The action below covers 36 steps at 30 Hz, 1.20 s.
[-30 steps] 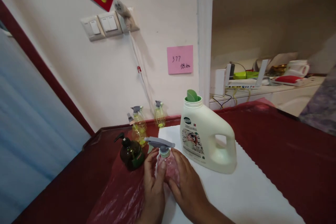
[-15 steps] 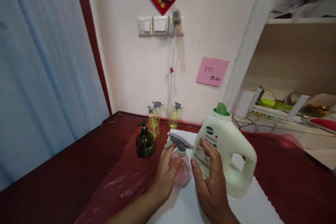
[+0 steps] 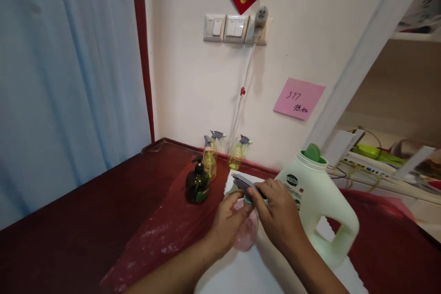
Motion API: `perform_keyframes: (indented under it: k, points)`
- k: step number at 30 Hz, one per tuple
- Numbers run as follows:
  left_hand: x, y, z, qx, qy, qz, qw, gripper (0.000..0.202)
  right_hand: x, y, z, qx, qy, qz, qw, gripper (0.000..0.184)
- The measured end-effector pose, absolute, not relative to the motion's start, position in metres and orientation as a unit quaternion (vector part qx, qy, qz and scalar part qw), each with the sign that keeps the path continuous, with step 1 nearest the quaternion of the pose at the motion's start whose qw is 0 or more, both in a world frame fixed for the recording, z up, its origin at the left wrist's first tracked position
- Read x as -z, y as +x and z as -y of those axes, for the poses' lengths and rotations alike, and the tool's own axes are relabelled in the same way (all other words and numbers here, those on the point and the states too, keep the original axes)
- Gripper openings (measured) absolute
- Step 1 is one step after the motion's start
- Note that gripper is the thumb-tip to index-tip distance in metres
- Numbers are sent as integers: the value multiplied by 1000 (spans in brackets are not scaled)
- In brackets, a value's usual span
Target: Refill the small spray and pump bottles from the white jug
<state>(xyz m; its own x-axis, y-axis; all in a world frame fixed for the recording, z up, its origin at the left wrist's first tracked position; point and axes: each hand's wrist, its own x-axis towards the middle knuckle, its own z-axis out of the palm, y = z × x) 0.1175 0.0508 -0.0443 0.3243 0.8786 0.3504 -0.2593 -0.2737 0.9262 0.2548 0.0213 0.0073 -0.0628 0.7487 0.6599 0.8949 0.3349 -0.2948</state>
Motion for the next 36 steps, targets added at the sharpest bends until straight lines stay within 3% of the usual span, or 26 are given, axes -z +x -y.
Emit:
perform_keyframes:
  k: [12, 36]
  points:
    - [48, 113, -48, -498, 570, -248, 605, 50, 2, 252, -12, 57, -563, 704, 430, 32]
    - [40, 109, -60, -484, 596, -260, 585, 44, 3, 256, -10, 9, -580, 694, 426, 33]
